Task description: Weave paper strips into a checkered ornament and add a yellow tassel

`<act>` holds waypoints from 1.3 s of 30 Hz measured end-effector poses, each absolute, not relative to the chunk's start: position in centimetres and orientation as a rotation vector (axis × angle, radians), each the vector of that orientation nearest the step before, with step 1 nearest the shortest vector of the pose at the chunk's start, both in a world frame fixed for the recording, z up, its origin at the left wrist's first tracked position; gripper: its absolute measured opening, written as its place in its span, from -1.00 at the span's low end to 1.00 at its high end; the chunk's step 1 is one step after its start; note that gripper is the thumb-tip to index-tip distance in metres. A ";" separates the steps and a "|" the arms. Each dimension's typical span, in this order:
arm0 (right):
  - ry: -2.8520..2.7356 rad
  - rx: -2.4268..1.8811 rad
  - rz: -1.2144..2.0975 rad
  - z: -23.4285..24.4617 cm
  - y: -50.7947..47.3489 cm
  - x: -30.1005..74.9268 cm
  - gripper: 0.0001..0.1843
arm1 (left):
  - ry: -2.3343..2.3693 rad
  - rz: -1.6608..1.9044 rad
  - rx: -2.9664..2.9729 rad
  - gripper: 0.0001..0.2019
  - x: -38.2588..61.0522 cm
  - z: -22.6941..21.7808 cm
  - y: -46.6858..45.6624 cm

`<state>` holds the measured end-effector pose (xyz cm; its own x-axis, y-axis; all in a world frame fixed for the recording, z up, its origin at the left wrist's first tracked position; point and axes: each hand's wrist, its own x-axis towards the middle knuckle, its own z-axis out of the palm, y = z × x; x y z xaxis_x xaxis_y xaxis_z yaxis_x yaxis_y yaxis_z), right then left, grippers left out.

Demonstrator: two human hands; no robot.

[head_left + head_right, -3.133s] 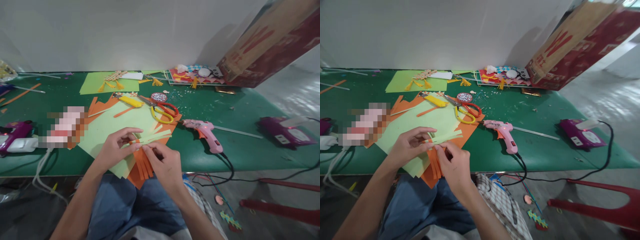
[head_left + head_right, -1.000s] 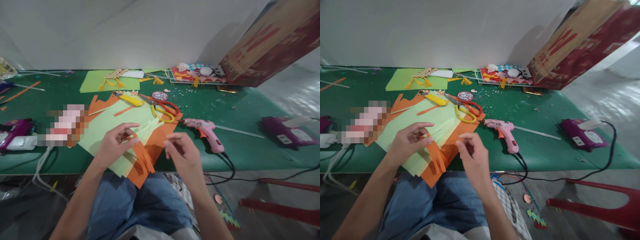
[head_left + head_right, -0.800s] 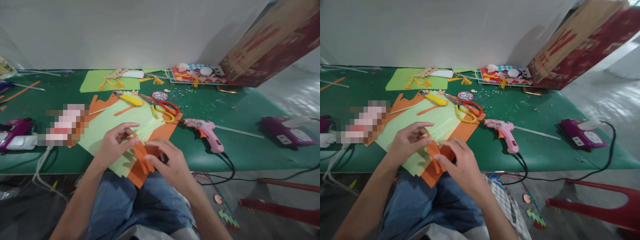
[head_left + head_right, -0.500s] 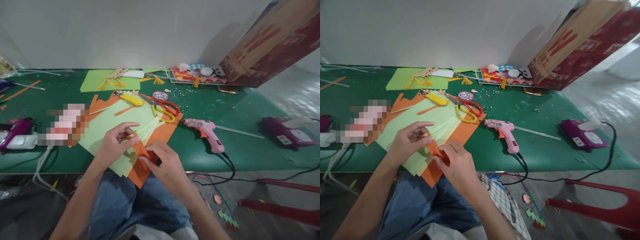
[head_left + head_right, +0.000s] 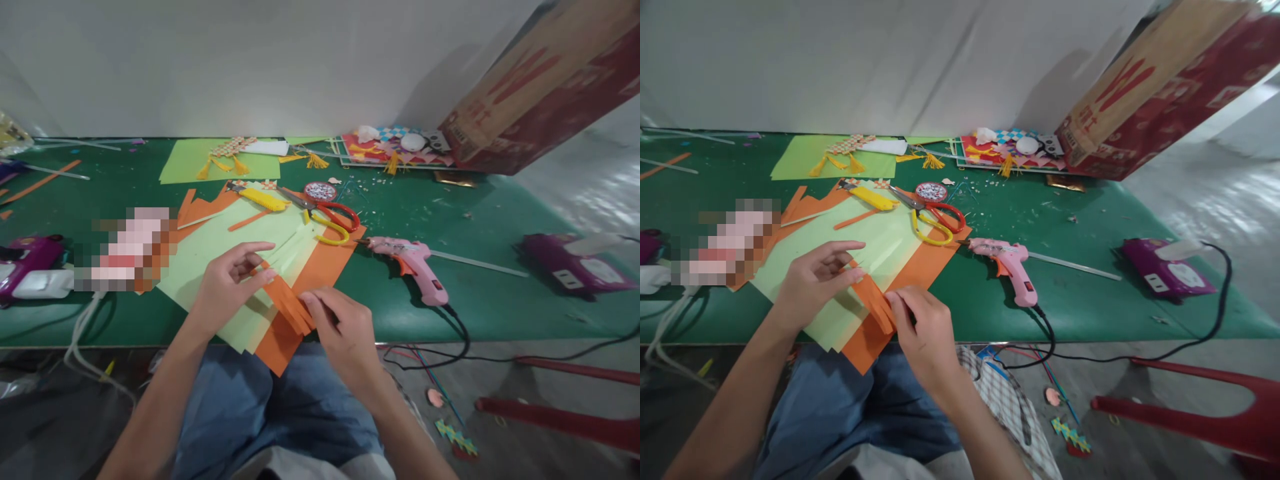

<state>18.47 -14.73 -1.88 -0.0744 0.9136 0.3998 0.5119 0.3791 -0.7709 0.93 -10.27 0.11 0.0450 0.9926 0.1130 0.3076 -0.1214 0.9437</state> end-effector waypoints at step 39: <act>-1.380 -1.202 1.514 0.5 -16.1 21.1 -0.77 | 1.452 1.388 1.447 -0.65 0.9 -0.1 -10.1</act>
